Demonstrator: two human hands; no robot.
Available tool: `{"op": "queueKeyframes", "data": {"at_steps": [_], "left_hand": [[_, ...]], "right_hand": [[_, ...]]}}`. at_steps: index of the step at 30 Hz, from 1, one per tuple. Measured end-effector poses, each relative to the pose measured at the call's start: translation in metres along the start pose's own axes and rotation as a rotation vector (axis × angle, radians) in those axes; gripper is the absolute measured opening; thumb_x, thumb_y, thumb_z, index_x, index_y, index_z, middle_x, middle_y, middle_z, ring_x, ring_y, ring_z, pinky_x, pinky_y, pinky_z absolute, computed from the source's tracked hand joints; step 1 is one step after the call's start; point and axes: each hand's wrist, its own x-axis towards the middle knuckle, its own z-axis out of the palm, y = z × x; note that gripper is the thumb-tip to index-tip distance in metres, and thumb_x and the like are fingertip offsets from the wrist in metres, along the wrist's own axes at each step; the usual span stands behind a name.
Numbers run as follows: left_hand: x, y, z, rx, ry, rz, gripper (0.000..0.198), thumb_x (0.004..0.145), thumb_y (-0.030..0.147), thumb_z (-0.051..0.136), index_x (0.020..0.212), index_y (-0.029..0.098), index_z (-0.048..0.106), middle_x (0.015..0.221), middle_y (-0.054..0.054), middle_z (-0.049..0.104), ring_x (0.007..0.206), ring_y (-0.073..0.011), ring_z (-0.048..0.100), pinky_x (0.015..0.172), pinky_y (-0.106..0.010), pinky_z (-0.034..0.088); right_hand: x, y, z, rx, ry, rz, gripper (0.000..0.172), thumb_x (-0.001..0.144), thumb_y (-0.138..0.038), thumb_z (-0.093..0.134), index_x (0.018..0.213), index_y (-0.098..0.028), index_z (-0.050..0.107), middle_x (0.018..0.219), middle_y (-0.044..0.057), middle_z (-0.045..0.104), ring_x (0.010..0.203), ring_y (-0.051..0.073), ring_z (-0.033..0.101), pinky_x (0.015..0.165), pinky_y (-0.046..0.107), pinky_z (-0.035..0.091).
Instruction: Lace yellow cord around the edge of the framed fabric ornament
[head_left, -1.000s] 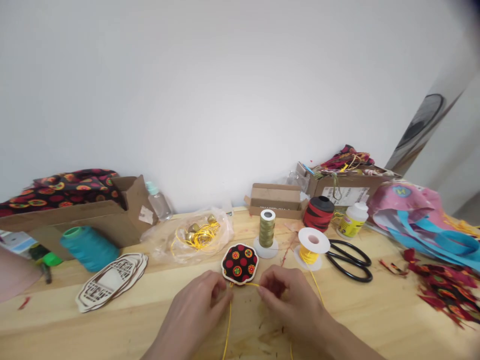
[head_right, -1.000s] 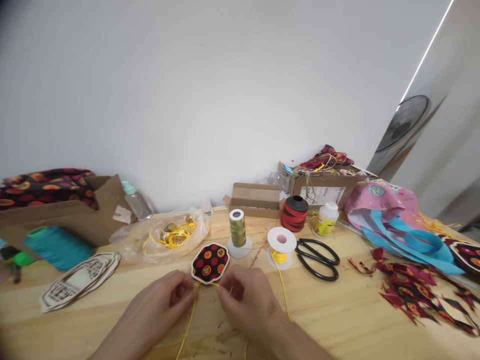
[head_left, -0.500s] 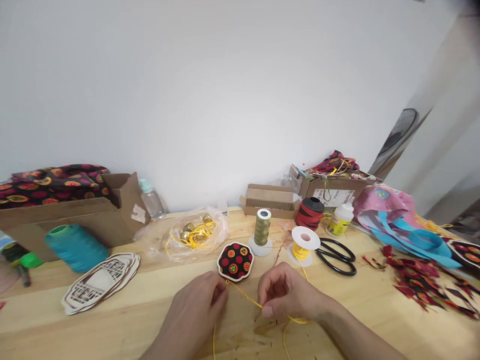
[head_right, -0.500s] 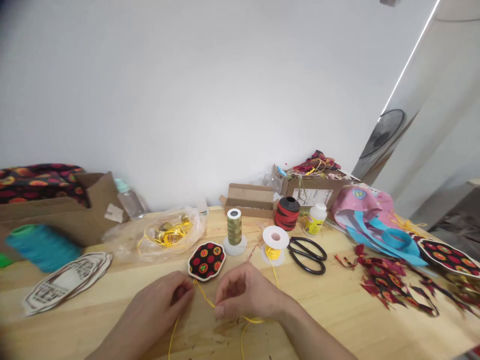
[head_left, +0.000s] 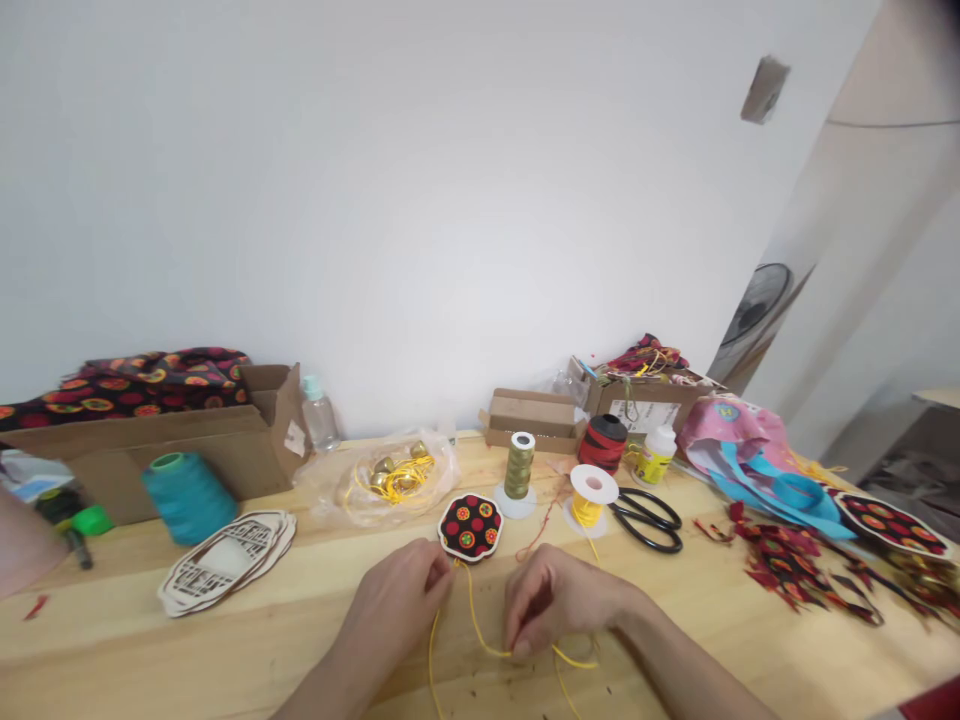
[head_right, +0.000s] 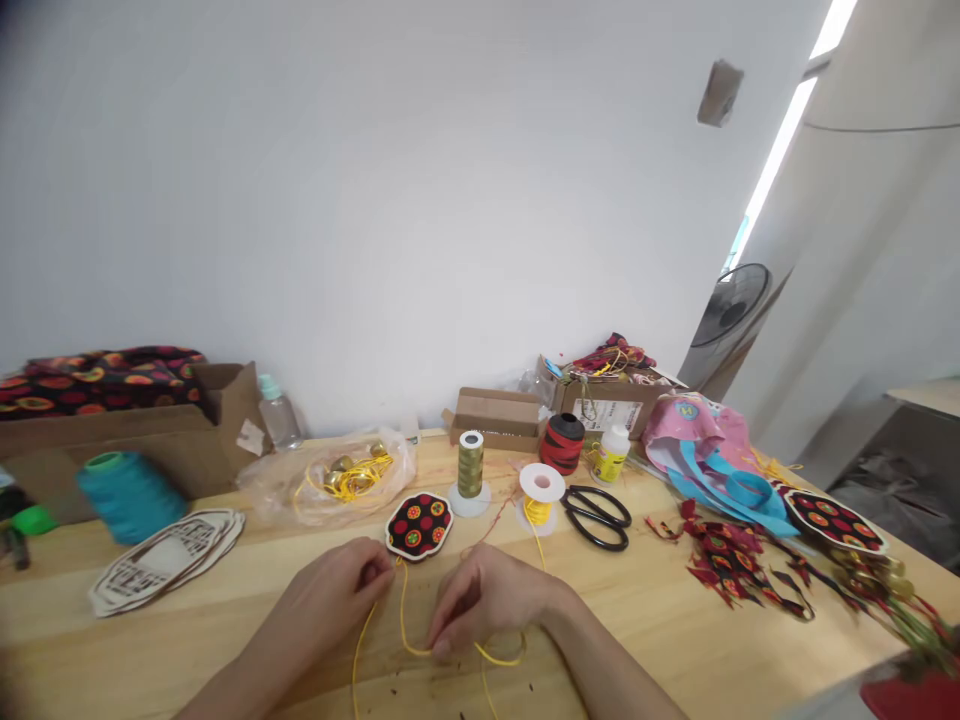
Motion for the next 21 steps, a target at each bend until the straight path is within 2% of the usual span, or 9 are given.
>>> {"op": "queueKeyframes", "data": {"at_steps": [7,12,16,21], "left_hand": [[-0.001,-0.005,-0.001,0.007,-0.048,0.002,0.011,0.069,0.020,0.044,0.066,0.022,0.054,0.065,0.002,0.059,0.061,-0.0134,0.052,0.055,-0.021,0.032],[-0.002,-0.005,-0.004,-0.006,-0.050,0.000,0.011,0.070,0.022,0.044,0.066,0.022,0.054,0.066,0.002,0.060,0.062,-0.0138,0.053,0.056,-0.022,0.033],[-0.005,-0.004,-0.006,-0.007,-0.046,-0.001,0.017,0.073,0.022,0.040,0.067,0.021,0.055,0.070,0.000,0.061,0.067,-0.0157,0.054,0.059,-0.023,0.035],[-0.004,-0.004,-0.007,-0.015,-0.062,-0.014,0.018,0.075,0.024,0.039,0.068,0.022,0.056,0.071,-0.001,0.062,0.068,-0.0163,0.055,0.059,-0.024,0.035]], "right_hand": [[0.000,-0.002,0.020,-0.391,-0.019,-0.091,0.022,0.065,-0.029,0.062,0.080,-0.015,0.067,0.070,0.001,0.060,0.057,0.007,0.050,0.051,0.014,0.037],[-0.003,-0.007,0.031,-0.518,-0.043,-0.116,0.018,0.068,-0.027,0.060,0.079,-0.015,0.067,0.068,-0.002,0.059,0.053,0.005,0.048,0.048,0.011,0.034],[-0.003,-0.004,0.040,-0.631,-0.058,-0.133,0.013,0.069,-0.018,0.057,0.078,-0.016,0.064,0.069,-0.003,0.060,0.057,0.005,0.051,0.053,0.010,0.035],[0.001,0.000,0.046,-0.794,-0.039,-0.164,0.018,0.065,-0.006,0.051,0.075,-0.017,0.061,0.066,-0.004,0.060,0.059,0.006,0.051,0.060,0.013,0.035]]}}
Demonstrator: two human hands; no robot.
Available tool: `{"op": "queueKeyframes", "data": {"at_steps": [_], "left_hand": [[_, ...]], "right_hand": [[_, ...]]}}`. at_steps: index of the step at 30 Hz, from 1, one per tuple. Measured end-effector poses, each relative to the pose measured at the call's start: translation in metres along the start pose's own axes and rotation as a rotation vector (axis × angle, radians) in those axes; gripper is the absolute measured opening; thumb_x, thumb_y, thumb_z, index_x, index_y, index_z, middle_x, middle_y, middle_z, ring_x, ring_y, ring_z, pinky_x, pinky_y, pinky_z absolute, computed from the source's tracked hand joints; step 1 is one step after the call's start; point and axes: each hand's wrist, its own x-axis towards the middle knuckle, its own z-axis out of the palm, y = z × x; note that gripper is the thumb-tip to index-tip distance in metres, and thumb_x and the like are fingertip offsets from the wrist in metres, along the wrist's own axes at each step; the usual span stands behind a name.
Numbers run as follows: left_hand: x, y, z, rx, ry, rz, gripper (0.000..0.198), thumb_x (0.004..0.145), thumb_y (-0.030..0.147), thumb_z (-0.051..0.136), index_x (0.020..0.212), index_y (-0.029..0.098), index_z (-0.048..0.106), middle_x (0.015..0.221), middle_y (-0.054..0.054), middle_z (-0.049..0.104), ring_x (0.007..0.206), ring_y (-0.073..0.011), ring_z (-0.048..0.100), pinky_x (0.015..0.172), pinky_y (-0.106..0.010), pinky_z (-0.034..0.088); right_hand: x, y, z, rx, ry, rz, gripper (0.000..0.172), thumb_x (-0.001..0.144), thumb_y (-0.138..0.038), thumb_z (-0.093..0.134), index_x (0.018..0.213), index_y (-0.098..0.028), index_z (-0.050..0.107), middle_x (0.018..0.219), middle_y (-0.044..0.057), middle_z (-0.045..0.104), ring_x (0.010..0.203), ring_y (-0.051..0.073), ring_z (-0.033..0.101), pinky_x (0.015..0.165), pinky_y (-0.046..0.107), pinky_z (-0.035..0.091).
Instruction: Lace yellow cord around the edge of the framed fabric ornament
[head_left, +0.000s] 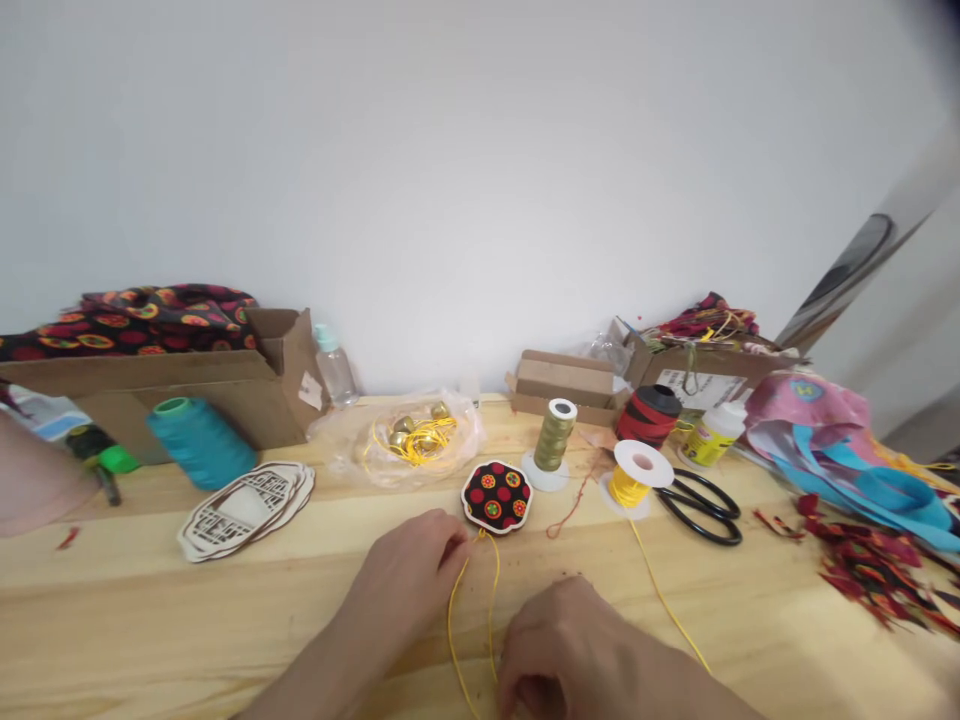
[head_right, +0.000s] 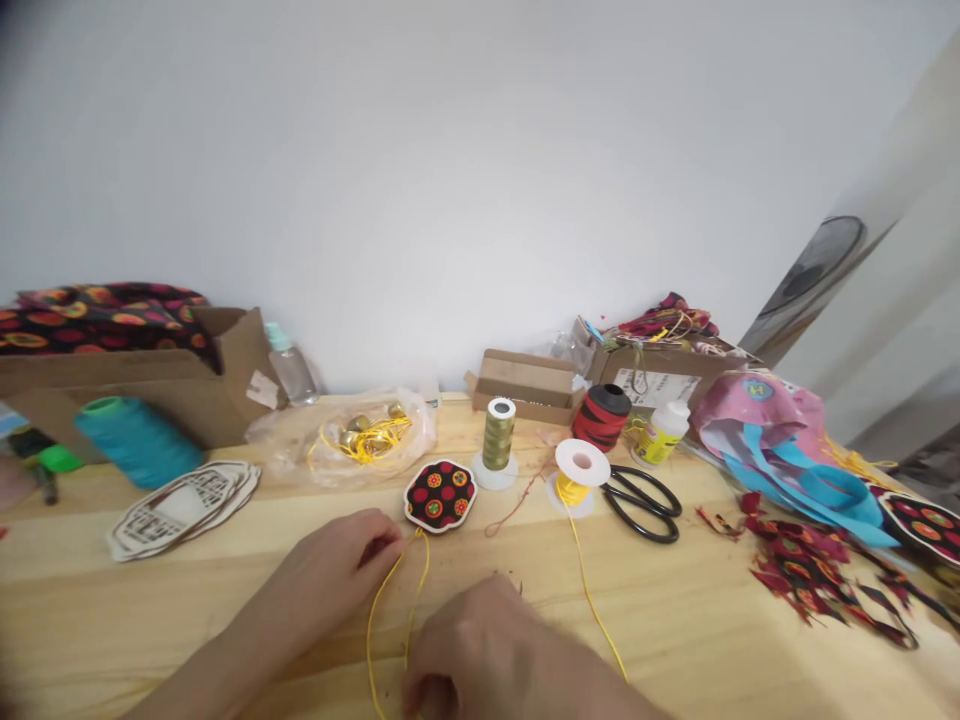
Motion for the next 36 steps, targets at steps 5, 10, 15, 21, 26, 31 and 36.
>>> {"op": "queueKeyframes", "data": {"at_steps": [5,10,15,21,26,31,36], "left_hand": [[0.004,0.002,-0.001,-0.057,0.012,0.030,0.016,0.075,0.025,0.041,0.072,0.022,0.057,0.069,0.001,0.060,0.065,-0.0145,0.053,0.058,-0.022,0.035],[-0.003,0.014,-0.010,-0.102,-0.154,0.282,0.019,0.076,0.025,0.042,0.083,0.025,0.059,0.065,0.003,0.058,0.058,-0.0119,0.051,0.053,-0.019,0.033],[-0.010,0.013,-0.015,-0.048,-0.390,0.424,0.023,0.077,0.023,0.041,0.073,0.026,0.064,0.060,0.003,0.063,0.054,-0.0115,0.052,0.050,-0.019,0.032],[-0.006,-0.005,-0.016,-0.088,-0.446,0.362,0.022,0.070,0.022,0.047,0.078,0.028,0.066,0.061,0.006,0.064,0.050,-0.0102,0.050,0.045,-0.017,0.031],[-0.009,-0.013,-0.016,-0.142,-0.481,0.315,0.023,0.064,0.024,0.053,0.081,0.031,0.066,0.060,0.006,0.064,0.050,-0.0098,0.051,0.042,-0.015,0.031],[-0.009,-0.015,-0.013,-0.054,-0.398,0.283,0.019,0.062,0.020,0.050,0.068,0.026,0.067,0.059,0.005,0.065,0.050,-0.0107,0.052,0.044,-0.017,0.031],[-0.006,-0.014,-0.011,0.067,-0.274,0.202,0.020,0.062,0.019,0.046,0.060,0.023,0.065,0.055,0.003,0.063,0.049,-0.0122,0.050,0.045,-0.020,0.028]], "right_hand": [[0.003,0.004,0.003,-0.069,-0.022,-0.104,0.011,0.074,-0.014,0.049,0.076,-0.018,0.058,0.064,-0.003,0.059,0.058,0.006,0.050,0.055,0.013,0.033],[0.003,0.004,0.004,-0.165,-0.025,-0.158,0.016,0.081,-0.022,0.043,0.076,-0.019,0.059,0.066,-0.003,0.060,0.062,0.007,0.051,0.053,0.014,0.032],[0.001,-0.001,-0.006,-0.125,-0.032,-0.134,0.013,0.080,-0.019,0.045,0.078,-0.020,0.058,0.072,-0.003,0.061,0.069,0.007,0.053,0.057,0.013,0.033],[-0.003,-0.002,-0.018,-0.092,0.081,0.092,0.006,0.068,-0.023,0.060,0.073,-0.020,0.058,0.066,-0.005,0.058,0.057,0.007,0.050,0.053,0.016,0.031],[0.001,0.005,-0.018,-0.117,0.214,0.232,0.010,0.068,-0.029,0.060,0.073,-0.020,0.060,0.066,-0.003,0.056,0.055,0.008,0.047,0.049,0.017,0.029],[0.009,0.010,-0.013,-0.131,0.273,0.254,0.009,0.074,-0.024,0.053,0.070,-0.020,0.060,0.065,-0.002,0.056,0.057,0.008,0.048,0.050,0.017,0.030],[0.014,0.016,-0.006,-0.157,0.361,0.335,0.009,0.073,-0.023,0.052,0.069,-0.019,0.059,0.063,-0.002,0.055,0.057,0.009,0.049,0.050,0.017,0.031]]}}
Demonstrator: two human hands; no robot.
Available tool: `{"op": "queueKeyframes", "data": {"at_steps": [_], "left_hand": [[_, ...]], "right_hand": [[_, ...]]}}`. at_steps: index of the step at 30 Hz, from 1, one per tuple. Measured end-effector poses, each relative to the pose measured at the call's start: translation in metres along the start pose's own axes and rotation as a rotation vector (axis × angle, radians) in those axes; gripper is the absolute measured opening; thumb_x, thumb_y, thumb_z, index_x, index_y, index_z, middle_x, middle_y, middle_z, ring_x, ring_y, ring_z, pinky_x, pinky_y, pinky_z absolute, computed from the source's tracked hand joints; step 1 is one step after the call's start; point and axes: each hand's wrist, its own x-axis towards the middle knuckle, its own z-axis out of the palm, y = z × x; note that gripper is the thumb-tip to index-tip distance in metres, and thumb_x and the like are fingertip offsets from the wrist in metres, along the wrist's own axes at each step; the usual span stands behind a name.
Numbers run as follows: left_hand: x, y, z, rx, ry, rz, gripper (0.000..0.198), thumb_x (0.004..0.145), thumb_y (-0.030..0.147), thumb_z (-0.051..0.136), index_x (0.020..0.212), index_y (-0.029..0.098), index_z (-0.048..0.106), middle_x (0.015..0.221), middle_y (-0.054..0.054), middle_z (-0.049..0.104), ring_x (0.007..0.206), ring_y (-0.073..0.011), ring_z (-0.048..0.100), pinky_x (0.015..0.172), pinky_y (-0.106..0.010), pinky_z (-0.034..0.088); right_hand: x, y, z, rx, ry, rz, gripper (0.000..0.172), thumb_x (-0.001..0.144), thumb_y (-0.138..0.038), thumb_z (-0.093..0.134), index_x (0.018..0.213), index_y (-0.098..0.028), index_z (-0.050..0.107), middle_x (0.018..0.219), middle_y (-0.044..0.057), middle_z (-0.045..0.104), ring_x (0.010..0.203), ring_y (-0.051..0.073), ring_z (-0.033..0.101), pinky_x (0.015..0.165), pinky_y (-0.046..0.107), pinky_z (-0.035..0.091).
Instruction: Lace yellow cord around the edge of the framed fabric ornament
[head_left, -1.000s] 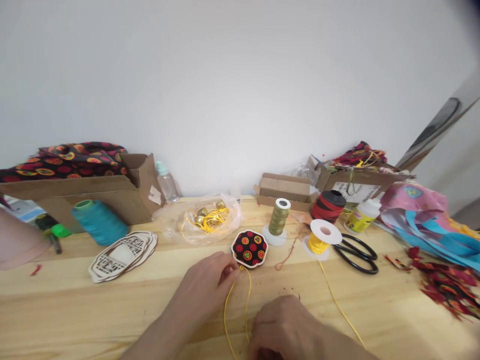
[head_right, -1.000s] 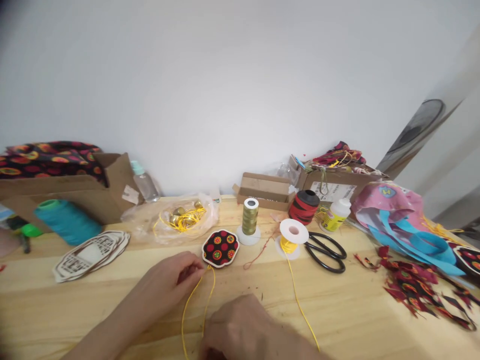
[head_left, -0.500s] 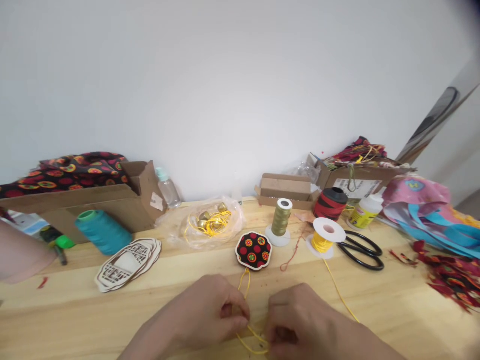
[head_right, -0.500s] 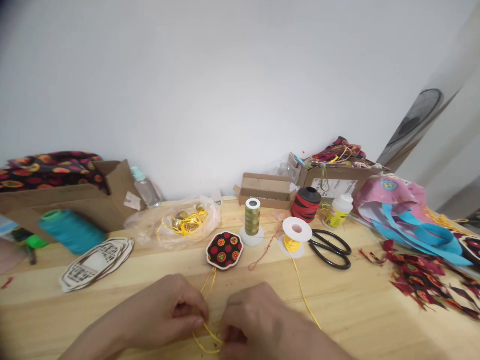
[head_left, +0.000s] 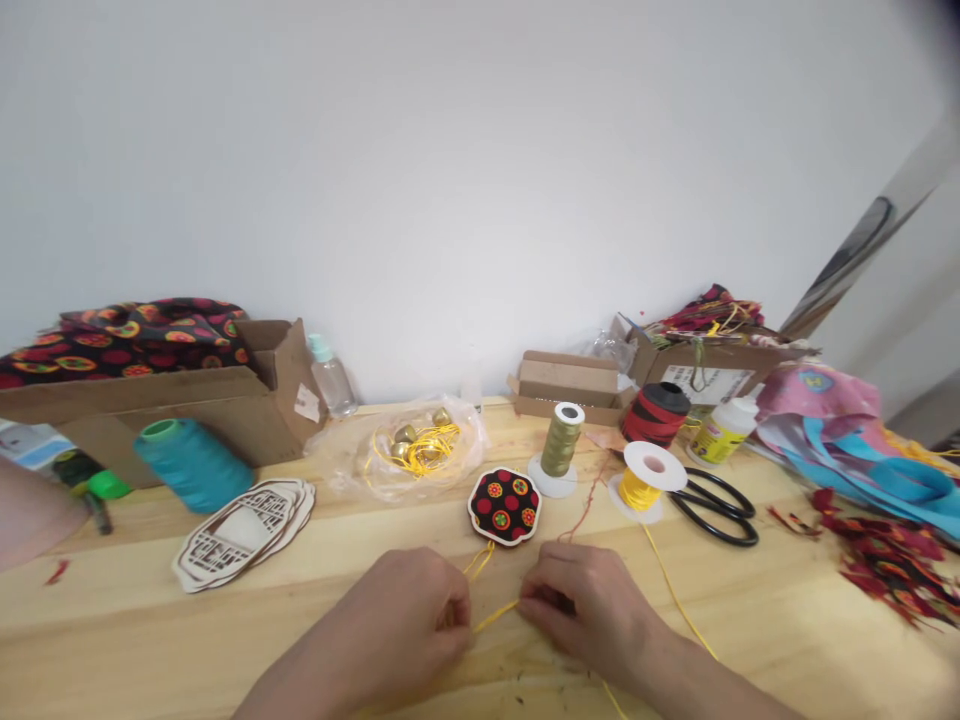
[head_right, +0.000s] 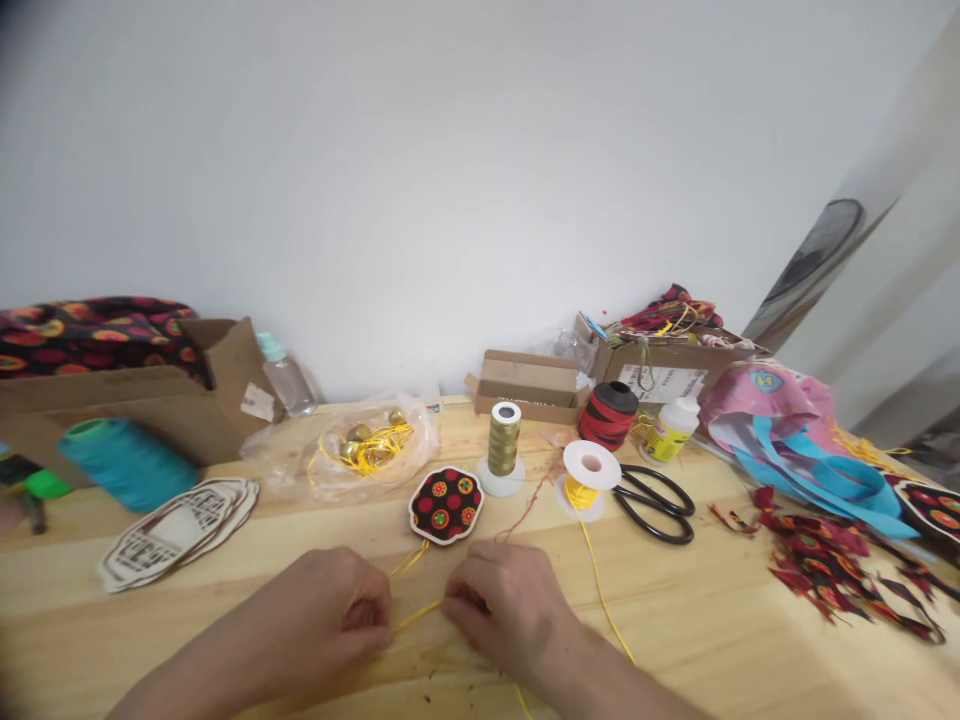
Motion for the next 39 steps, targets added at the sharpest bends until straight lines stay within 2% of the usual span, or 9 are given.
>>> {"op": "queueKeyframes", "data": {"at_steps": [4,11,16,19,22,25,29,36,39], "left_hand": [[0.001,0.001,-0.001,-0.002,0.005,0.014,0.017,0.062,0.020,0.046,0.060,0.023,0.063,0.056,0.003,0.062,0.051,-0.0120,0.051,0.046,-0.019,0.029],[-0.001,0.006,0.001,-0.065,-0.086,0.171,0.015,0.064,0.019,0.049,0.065,0.024,0.063,0.056,0.007,0.060,0.050,-0.0086,0.047,0.045,-0.017,0.027],[0.000,0.010,-0.001,-0.176,-0.103,0.155,0.014,0.066,0.023,0.051,0.071,0.023,0.064,0.053,0.007,0.054,0.049,-0.0081,0.044,0.043,-0.016,0.026],[0.005,0.011,-0.006,-0.235,0.024,0.094,0.019,0.070,0.025,0.047,0.082,0.020,0.062,0.056,0.005,0.053,0.052,-0.0093,0.045,0.047,-0.017,0.031],[0.011,0.009,-0.011,-0.279,0.193,0.137,0.023,0.072,0.021,0.045,0.091,0.021,0.059,0.078,-0.001,0.059,0.070,-0.0131,0.051,0.065,-0.022,0.039],[0.016,0.005,-0.010,-0.279,0.248,0.157,0.023,0.074,0.022,0.041,0.088,0.021,0.059,0.087,-0.004,0.059,0.076,-0.0149,0.051,0.069,-0.024,0.039],[0.018,0.006,-0.002,-0.204,0.254,0.048,0.020,0.075,0.027,0.040,0.074,0.019,0.059,0.070,-0.002,0.058,0.062,-0.0142,0.051,0.056,-0.022,0.037],[0.011,0.032,0.000,-0.195,0.291,0.087,0.013,0.072,0.026,0.046,0.075,0.020,0.057,0.068,0.001,0.055,0.059,-0.0124,0.048,0.054,-0.021,0.034],[0.006,0.037,0.000,-0.344,0.183,0.043,0.021,0.074,0.031,0.045,0.063,0.017,0.057,0.056,0.003,0.053,0.053,-0.0108,0.046,0.049,-0.020,0.032]], "right_hand": [[0.002,0.001,-0.002,0.027,0.000,-0.004,0.009,0.073,-0.023,0.052,0.069,-0.019,0.059,0.062,-0.002,0.055,0.057,0.008,0.048,0.050,0.016,0.031],[-0.001,0.002,-0.011,0.068,-0.070,-0.112,0.012,0.069,-0.029,0.059,0.076,-0.018,0.059,0.063,-0.003,0.054,0.057,0.008,0.046,0.052,0.016,0.032],[-0.002,0.004,-0.009,0.070,-0.073,-0.143,0.011,0.075,-0.027,0.053,0.073,-0.018,0.059,0.069,-0.001,0.055,0.065,0.010,0.050,0.058,0.017,0.034],[-0.010,-0.001,-0.018,0.073,-0.126,-0.152,0.009,0.075,-0.022,0.052,0.071,-0.017,0.058,0.070,-0.001,0.056,0.066,0.010,0.050,0.058,0.017,0.035],[-0.030,-0.008,-0.032,0.139,-0.154,-0.089,0.008,0.075,-0.020,0.051,0.071,-0.018,0.057,0.070,-0.001,0.056,0.065,0.009,0.050,0.060,0.017,0.035],[-0.056,-0.013,-0.038,0.283,-0.092,0.141,0.008,0.073,-0.020,0.050,0.068,-0.018,0.056,0.065,-0.002,0.056,0.059,0.009,0.048,0.055,0.017,0.036],[-0.071,-0.014,-0.028,0.643,0.022,0.365,0.019,0.069,-0.029,0.053,0.057,-0.015,0.050,0.049,-0.003,0.048,0.045,0.007,0.040,0.043,0.016,0.031],[-0.056,-0.028,-0.018,0.998,0.228,0.425,0.038,0.061,-0.052,0.057,0.058,-0.015,0.048,0.046,-0.004,0.045,0.039,0.005,0.035,0.038,0.016,0.029],[-0.057,-0.036,-0.019,0.951,0.299,0.402,0.037,0.063,-0.052,0.055,0.059,-0.015,0.049,0.046,-0.002,0.047,0.040,0.006,0.039,0.039,0.017,0.031]]}}
